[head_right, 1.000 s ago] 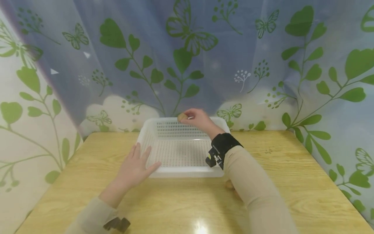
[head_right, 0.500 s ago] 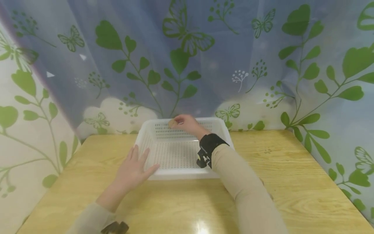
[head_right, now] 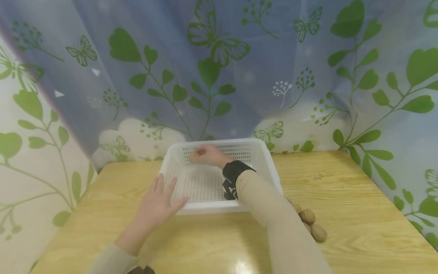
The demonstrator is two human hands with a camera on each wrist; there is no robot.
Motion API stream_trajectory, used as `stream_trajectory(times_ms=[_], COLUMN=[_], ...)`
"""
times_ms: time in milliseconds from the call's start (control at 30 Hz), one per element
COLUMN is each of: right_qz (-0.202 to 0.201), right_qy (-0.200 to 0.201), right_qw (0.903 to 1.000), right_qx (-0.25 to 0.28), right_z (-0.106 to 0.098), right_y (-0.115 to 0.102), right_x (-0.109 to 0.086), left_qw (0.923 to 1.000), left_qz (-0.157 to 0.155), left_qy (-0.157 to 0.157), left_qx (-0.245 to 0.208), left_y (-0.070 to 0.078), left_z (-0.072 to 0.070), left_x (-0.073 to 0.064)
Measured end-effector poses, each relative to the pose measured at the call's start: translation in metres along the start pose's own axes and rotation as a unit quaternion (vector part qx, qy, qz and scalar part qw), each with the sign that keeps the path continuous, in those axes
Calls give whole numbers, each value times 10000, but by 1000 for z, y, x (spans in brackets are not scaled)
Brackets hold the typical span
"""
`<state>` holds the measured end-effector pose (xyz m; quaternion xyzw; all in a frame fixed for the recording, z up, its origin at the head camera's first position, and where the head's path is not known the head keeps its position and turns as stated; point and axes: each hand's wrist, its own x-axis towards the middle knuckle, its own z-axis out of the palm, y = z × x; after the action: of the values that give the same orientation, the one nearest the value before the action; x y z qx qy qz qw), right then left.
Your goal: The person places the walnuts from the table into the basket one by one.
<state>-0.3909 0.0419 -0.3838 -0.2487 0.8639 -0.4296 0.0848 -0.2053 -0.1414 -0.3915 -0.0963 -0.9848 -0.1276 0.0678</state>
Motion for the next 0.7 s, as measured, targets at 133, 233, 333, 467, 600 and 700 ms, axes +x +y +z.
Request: stream_trajectory(times_ms=[133, 233, 333, 467, 600, 700], right_qz=[118, 248, 299, 265, 137, 9], right_qy=[-122, -207, -282, -428, -551, -474], right_qw=[9998, 9995, 9991, 9982, 9964, 9952], right_qx=[35, -5, -114, -322, -622, -854], right_z=[8, 15, 22, 32, 44, 53], right_y=[8, 12, 17, 22, 28, 32], right_x=[10, 17, 24, 31, 37, 41], left_qw=[10000, 9999, 9999, 9999, 9998, 9998], left_qz=[40, 37, 7, -36, -75, -73], left_qy=[34, 58, 70, 80, 65, 76], left_qx=[75, 121, 125, 146, 163, 143], left_y=[0, 1, 2, 2, 2, 2], left_z=[-1, -2, -2, -2, -1, -1], left_x=[0, -1, -2, -2, -1, -2])
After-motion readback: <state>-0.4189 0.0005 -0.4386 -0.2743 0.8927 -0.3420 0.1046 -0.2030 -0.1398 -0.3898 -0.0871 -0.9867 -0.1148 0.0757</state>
